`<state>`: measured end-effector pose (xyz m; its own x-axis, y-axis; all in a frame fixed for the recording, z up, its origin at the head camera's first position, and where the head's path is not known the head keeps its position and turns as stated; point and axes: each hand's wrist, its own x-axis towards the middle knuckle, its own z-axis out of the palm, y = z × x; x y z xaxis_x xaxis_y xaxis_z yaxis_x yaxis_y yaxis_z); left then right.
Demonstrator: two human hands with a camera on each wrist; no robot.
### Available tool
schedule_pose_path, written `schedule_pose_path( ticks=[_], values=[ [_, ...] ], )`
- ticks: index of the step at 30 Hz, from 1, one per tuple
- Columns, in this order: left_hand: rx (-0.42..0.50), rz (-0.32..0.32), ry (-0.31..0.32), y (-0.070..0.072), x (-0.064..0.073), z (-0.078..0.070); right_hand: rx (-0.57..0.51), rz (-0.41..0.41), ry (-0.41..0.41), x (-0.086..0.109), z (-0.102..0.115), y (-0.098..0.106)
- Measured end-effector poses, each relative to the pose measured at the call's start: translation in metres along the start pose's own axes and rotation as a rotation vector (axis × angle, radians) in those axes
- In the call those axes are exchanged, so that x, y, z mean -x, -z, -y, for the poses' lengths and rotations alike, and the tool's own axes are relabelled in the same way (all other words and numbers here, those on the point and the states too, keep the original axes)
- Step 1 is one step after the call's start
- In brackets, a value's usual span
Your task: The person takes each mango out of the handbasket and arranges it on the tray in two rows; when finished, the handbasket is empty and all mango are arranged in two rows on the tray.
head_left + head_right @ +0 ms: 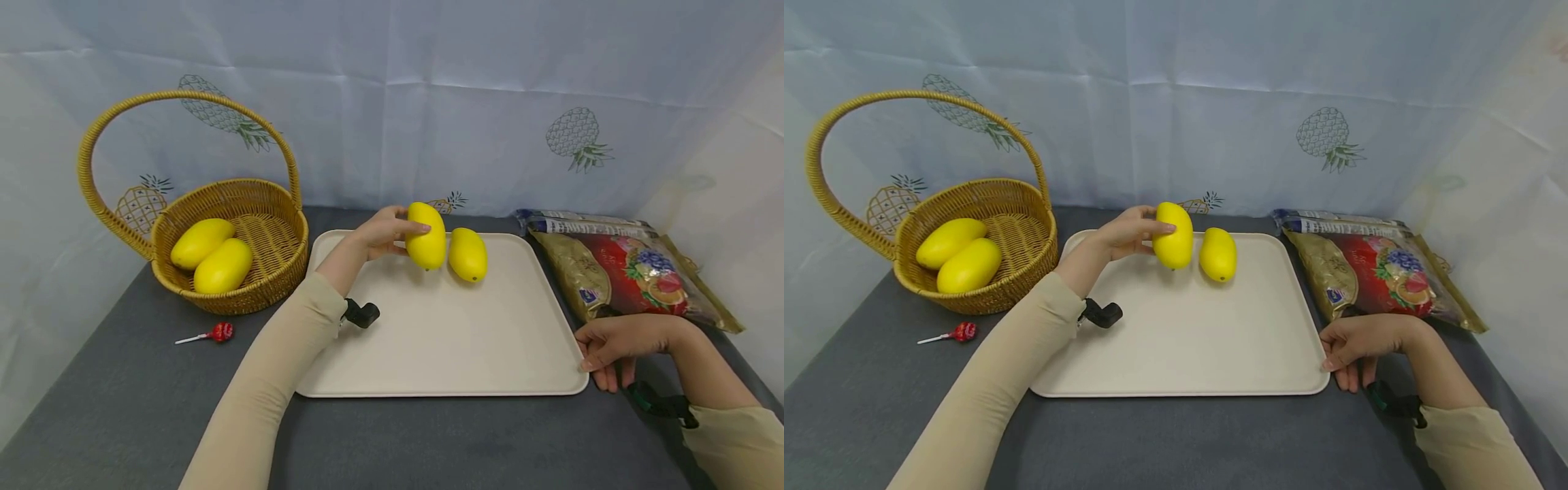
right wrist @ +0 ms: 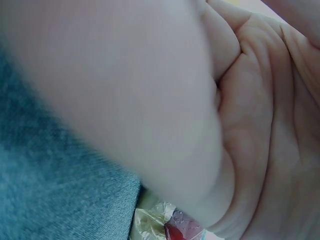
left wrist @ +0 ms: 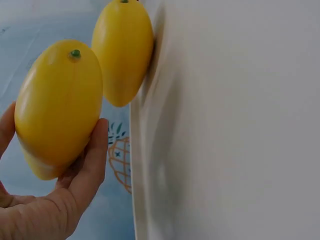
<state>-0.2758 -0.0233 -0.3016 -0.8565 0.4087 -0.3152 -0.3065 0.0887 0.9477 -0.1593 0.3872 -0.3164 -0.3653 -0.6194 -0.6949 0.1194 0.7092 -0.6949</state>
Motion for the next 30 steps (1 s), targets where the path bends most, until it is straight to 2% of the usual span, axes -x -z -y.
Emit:
schedule_pose_path(
  ticks=[6,18,30],
  values=[
    [0.015,-0.038,0.018,-0.003,-0.007,0.007,-0.005,0.003,-0.002,0.000,0.001,0.000],
    [-0.010,-0.100,0.099,-0.016,-0.016,0.018,-0.010,0.004,0.004,0.000,0.000,0.000],
    [-0.025,-0.138,0.100,-0.020,-0.020,0.022,-0.010,0.002,0.008,-0.001,0.000,0.000]
  ],
)
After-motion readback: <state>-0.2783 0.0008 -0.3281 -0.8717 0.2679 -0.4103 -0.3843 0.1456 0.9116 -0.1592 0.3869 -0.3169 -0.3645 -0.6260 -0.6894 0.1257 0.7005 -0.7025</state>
